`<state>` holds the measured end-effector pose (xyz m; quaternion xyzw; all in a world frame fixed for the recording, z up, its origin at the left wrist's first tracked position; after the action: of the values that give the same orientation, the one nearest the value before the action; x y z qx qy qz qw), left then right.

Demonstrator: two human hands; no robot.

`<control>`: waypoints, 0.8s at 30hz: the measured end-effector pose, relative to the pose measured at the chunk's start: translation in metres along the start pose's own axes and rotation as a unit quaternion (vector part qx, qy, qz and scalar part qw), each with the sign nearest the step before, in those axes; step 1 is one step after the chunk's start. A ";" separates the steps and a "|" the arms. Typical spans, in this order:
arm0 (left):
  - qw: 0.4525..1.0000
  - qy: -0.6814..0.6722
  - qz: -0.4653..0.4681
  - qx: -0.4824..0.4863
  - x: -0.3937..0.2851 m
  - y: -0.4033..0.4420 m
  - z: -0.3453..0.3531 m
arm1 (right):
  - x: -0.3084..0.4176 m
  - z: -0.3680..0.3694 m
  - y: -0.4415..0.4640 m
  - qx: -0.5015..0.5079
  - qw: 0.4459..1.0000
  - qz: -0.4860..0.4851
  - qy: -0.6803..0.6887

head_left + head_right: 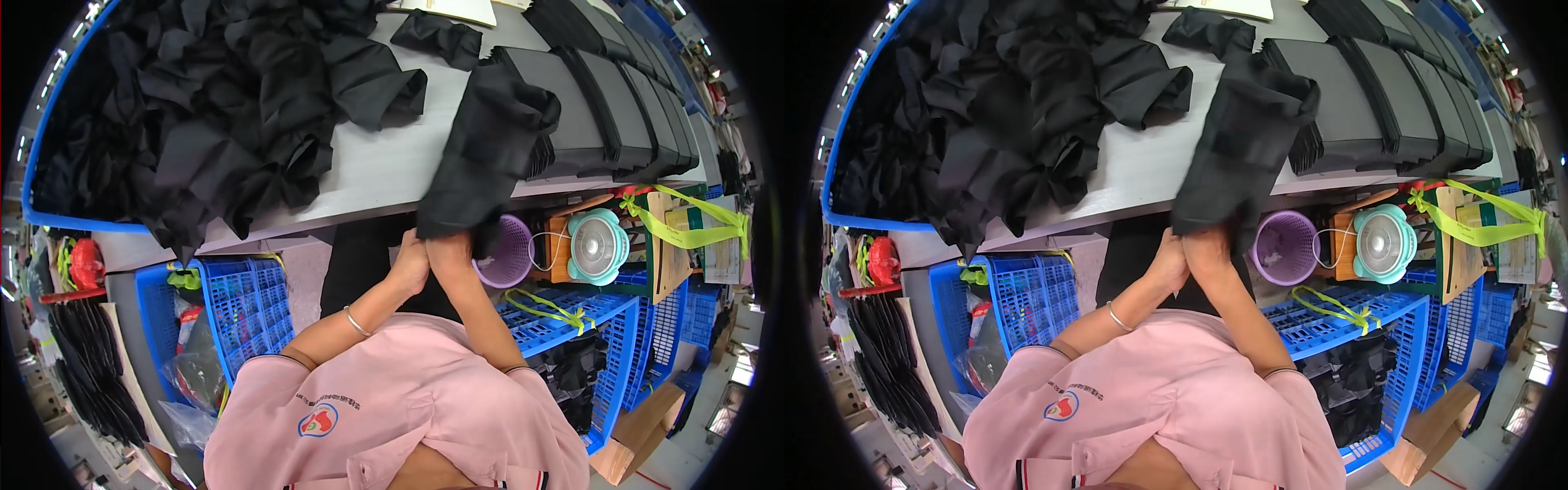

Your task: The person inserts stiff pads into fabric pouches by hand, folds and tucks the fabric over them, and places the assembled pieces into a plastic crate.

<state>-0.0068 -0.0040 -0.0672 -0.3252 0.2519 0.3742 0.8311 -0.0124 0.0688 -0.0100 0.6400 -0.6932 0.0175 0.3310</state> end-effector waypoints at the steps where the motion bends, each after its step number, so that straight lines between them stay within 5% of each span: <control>1: 0.998 -0.005 -0.050 -0.026 0.010 0.005 -0.009 | -0.015 0.012 -0.008 0.028 0.997 0.057 0.034; 3: 0.985 0.109 -0.134 -0.022 0.024 0.006 -0.013 | -0.030 0.017 -0.014 0.049 0.988 0.131 0.071; 5: 0.988 0.109 -0.108 0.002 0.023 0.002 -0.003 | -0.031 0.011 -0.002 0.040 0.982 0.161 0.087; 6: 0.997 0.048 -0.048 0.023 0.022 -0.010 0.008 | -0.029 0.011 -0.007 0.039 0.989 0.128 0.064; 8: 0.995 0.051 -0.080 0.011 0.032 -0.002 -0.004 | -0.029 0.010 -0.019 0.035 0.997 0.062 0.015; 9: 0.990 0.095 -0.095 0.039 0.041 0.009 -0.012 | -0.047 0.031 -0.013 0.235 0.960 0.149 -0.019; 10: 0.982 0.141 -0.108 0.067 0.035 0.016 -0.010 | -0.028 0.004 0.018 0.290 0.931 0.213 0.062; 11: 0.955 0.226 -0.174 0.079 0.037 0.007 -0.013 | -0.034 0.011 0.012 0.246 0.951 0.172 0.068; 13: 0.979 0.157 -0.120 0.055 0.038 -0.002 -0.016 | -0.022 0.003 -0.005 0.118 0.992 -0.006 0.036; 15: 0.991 0.120 -0.061 0.018 0.023 -0.015 -0.022 | -0.032 0.044 -0.044 0.220 0.932 -0.219 -0.187; 16: 0.982 0.168 -0.063 0.066 0.020 -0.008 -0.038 | -0.036 0.048 -0.044 0.253 0.953 -0.131 -0.104; 18: 0.995 -0.037 -0.090 0.016 0.020 -0.004 -0.062 | -0.044 0.054 -0.046 0.264 0.960 0.058 0.073; 21: 0.984 -0.149 -0.079 0.053 -0.021 -0.010 -0.035 | -0.025 0.033 -0.055 0.291 0.942 0.088 0.141; 24: 0.991 -0.101 -0.076 0.043 -0.023 0.003 -0.033 | -0.022 0.039 -0.082 0.292 0.935 0.104 0.171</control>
<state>-0.0286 -0.0372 -0.0753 -0.2679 0.1573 0.3296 0.8915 0.0433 0.0560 -0.0839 0.6204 -0.6528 0.3629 0.2392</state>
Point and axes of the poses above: each hand's wrist, its own y-axis towards the middle knuckle, its own z-axis out of the palm, x = y × z, the point moved 5 cm from there along y, towards the middle knuckle, and after that the axes turned 1 degree about x, right-handed, at the moved point
